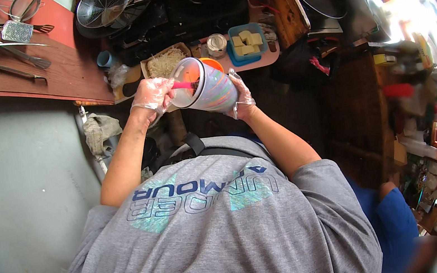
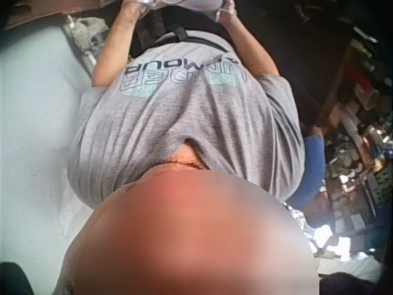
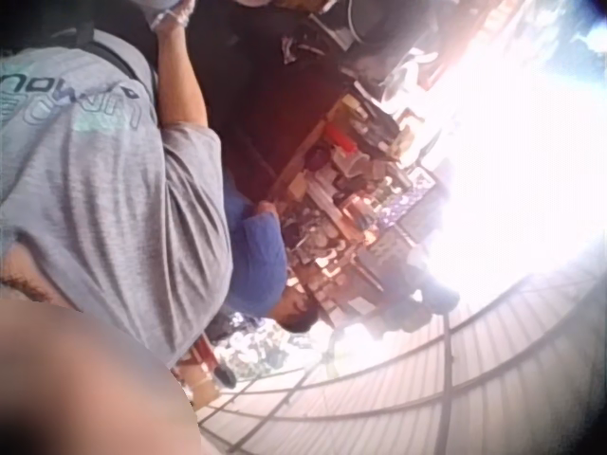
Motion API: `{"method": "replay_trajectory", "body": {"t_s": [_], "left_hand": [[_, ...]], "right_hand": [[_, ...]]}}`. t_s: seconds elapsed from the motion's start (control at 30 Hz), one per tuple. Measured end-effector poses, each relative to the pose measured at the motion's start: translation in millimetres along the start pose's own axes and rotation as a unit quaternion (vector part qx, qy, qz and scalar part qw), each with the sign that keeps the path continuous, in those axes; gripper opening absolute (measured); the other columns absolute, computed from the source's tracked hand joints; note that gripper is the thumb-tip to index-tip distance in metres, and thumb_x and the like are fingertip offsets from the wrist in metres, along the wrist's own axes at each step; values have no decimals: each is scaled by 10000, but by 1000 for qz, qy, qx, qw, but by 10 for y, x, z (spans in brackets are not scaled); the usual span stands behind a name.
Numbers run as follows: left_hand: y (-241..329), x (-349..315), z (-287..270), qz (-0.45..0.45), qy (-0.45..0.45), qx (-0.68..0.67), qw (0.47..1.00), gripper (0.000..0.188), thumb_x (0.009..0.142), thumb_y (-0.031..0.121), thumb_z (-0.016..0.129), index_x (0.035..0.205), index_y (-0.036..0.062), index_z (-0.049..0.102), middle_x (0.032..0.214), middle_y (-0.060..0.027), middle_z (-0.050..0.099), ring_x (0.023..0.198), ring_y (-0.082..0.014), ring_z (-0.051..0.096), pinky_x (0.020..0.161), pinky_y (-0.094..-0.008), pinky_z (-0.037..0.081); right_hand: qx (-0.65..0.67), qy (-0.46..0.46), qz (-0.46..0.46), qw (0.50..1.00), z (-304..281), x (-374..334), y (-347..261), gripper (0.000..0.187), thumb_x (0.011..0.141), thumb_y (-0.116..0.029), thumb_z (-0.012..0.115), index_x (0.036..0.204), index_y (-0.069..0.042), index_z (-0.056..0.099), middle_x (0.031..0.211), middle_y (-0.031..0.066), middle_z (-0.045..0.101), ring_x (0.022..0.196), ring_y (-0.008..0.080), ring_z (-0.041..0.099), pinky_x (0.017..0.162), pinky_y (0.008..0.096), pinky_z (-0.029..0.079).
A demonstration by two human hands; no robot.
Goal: The person assembles a takeout order by placing shredded ingredients into a cardboard box, adding a dark granular topping from a container with a pink spoon, and sprinkling a white powder from a small jar. They then close the box and secure it with a rubber band.
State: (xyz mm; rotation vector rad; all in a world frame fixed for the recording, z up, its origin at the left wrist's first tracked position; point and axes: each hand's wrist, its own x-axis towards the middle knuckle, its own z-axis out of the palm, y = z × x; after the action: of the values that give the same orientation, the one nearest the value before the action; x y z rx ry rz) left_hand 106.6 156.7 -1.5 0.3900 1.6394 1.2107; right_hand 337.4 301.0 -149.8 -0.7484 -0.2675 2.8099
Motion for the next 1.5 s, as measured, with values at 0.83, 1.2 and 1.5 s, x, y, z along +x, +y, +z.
{"method": "replay_trajectory", "body": {"t_s": [0.83, 1.2, 1.5], "left_hand": [[-1314, 1688, -1035, -18, 233, -78, 969, 220, 1044, 162, 672, 887, 10, 644, 691, -98, 666, 510, -149, 584, 427, -294, 426], [-1187, 1874, -1029, 106, 295, 94, 945, 264, 1020, 175, 658, 858, -12, 748, 723, -102, 743, 635, -187, 677, 612, -353, 517], [-1271, 1573, -1429, 201, 352, 281, 870, 267, 1027, 221, 614, 955, 19, 772, 721, -158, 727, 666, -282, 722, 653, -419, 559]], "right_hand": [[54, 59, -59, 995, -445, -799, 89, 648, 939, -558, 617, 1457, -170, 583, 1466, 141, 609, 1329, 416, 582, 1097, 675, 462], [77, 110, -84, 987, -531, -1173, 161, 725, 933, -602, 593, 1500, -154, 547, 1502, 159, 582, 1340, 441, 571, 1098, 686, 453], [65, 82, -67, 992, -500, -1085, 76, 758, 919, -631, 598, 1507, -155, 543, 1512, 168, 571, 1340, 449, 571, 1061, 691, 479]]}}
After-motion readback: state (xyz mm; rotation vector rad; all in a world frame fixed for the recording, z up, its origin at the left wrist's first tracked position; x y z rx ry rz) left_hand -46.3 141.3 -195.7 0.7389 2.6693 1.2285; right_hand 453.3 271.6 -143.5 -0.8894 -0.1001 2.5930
